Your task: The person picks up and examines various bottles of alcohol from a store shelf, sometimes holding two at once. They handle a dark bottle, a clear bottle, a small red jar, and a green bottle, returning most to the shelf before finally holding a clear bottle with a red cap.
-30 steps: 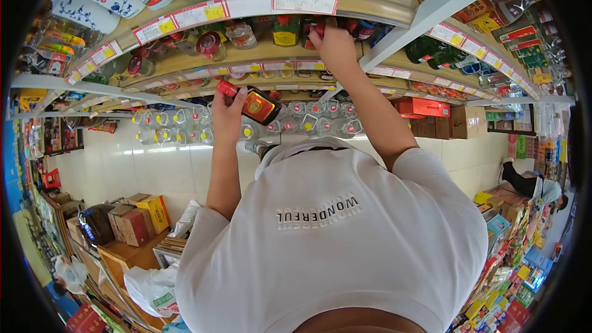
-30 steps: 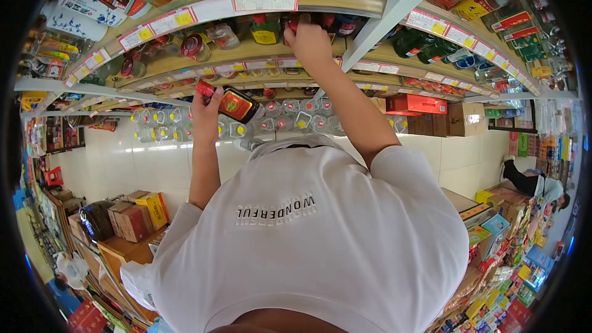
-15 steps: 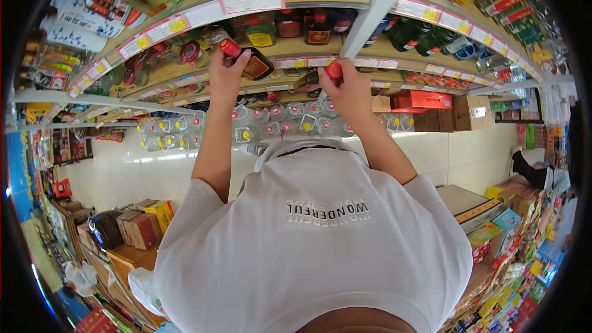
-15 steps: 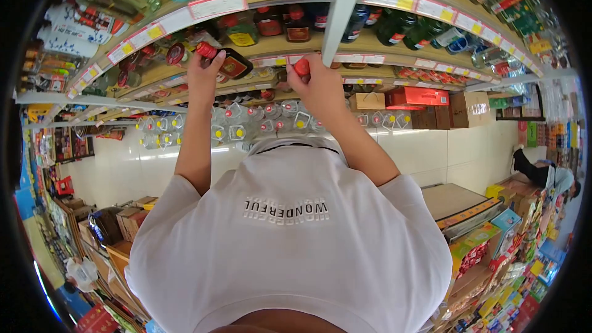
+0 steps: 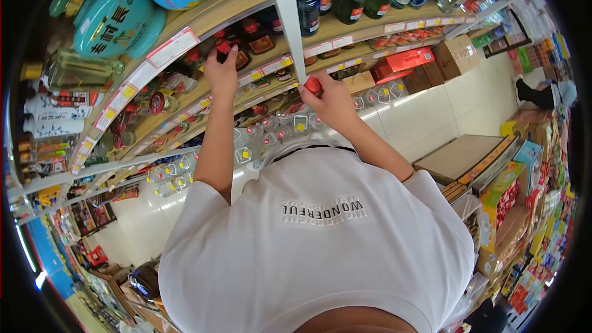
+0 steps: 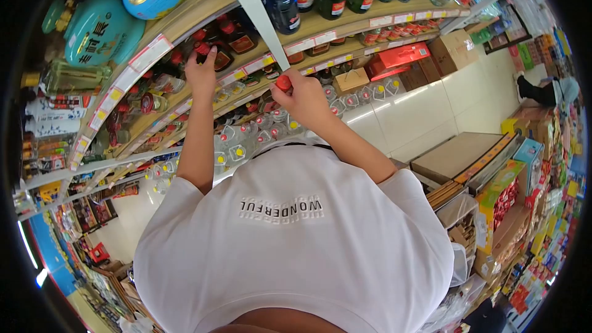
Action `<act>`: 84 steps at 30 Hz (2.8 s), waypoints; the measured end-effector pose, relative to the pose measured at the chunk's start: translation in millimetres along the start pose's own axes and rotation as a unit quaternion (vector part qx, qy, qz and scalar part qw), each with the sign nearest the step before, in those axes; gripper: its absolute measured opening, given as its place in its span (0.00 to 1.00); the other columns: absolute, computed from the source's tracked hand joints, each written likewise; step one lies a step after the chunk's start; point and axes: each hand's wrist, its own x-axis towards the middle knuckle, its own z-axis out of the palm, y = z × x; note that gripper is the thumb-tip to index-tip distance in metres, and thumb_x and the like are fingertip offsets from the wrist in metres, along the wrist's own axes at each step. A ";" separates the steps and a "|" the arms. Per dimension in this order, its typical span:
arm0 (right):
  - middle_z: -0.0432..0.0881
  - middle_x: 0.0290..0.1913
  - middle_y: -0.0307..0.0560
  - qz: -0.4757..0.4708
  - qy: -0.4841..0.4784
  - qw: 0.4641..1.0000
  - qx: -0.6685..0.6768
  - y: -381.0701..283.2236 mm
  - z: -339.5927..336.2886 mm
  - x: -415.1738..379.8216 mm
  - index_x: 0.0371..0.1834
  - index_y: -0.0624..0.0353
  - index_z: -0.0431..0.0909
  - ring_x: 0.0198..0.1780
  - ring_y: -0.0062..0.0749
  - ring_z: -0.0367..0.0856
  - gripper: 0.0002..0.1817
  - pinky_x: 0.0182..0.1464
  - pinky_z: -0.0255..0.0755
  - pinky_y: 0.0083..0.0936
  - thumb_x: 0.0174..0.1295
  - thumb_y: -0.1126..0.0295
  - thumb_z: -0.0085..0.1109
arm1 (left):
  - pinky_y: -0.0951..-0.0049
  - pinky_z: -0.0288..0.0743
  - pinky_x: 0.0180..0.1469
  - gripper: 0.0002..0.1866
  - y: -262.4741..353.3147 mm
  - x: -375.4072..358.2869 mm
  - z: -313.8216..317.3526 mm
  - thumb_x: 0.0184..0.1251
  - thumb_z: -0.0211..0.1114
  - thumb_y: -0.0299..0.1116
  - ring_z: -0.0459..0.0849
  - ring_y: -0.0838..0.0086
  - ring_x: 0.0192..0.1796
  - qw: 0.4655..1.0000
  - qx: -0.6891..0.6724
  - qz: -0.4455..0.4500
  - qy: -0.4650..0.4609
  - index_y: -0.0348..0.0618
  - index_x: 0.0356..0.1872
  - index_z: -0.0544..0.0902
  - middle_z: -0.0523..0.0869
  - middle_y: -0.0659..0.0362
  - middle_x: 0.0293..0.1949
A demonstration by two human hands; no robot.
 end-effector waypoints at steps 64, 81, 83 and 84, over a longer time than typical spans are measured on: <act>0.79 0.18 0.52 0.002 -0.022 1.000 -0.020 -1.7 29.2 18.0 0.33 0.64 0.78 0.20 0.42 0.81 0.16 0.27 0.73 0.32 0.61 0.60 0.68 | 0.58 0.75 0.52 0.24 -15.8 -51.0 -18.4 0.54 0.77 0.30 0.82 0.54 0.48 0.994 0.000 0.087 0.068 0.37 0.50 0.76 0.84 0.50 0.45; 0.80 0.21 0.52 0.014 -0.015 1.000 0.003 -18.8 43.8 56.9 0.31 0.67 0.79 0.21 0.41 0.77 0.18 0.28 0.71 0.33 0.60 0.60 0.68 | 0.71 0.81 0.53 0.24 -17.2 -58.7 -73.1 0.59 0.76 0.24 0.85 0.71 0.46 0.988 -0.109 0.047 0.096 0.36 0.52 0.72 0.84 0.52 0.47; 0.80 0.21 0.51 0.004 -0.027 1.000 -0.001 -31.9 46.0 67.0 0.31 0.66 0.78 0.20 0.40 0.78 0.17 0.27 0.71 0.31 0.59 0.61 0.69 | 0.71 0.81 0.53 0.22 -22.5 -62.8 -76.7 0.58 0.75 0.23 0.85 0.71 0.47 0.979 -0.167 0.020 0.115 0.35 0.50 0.74 0.85 0.53 0.47; 0.80 0.21 0.50 0.000 -0.034 0.999 -0.003 -35.9 49.4 70.1 0.30 0.65 0.78 0.20 0.40 0.78 0.17 0.27 0.72 0.31 0.59 0.61 0.70 | 0.71 0.81 0.53 0.21 -23.4 -65.5 -80.1 0.58 0.75 0.22 0.86 0.71 0.47 0.973 -0.196 0.006 0.125 0.35 0.49 0.74 0.85 0.53 0.47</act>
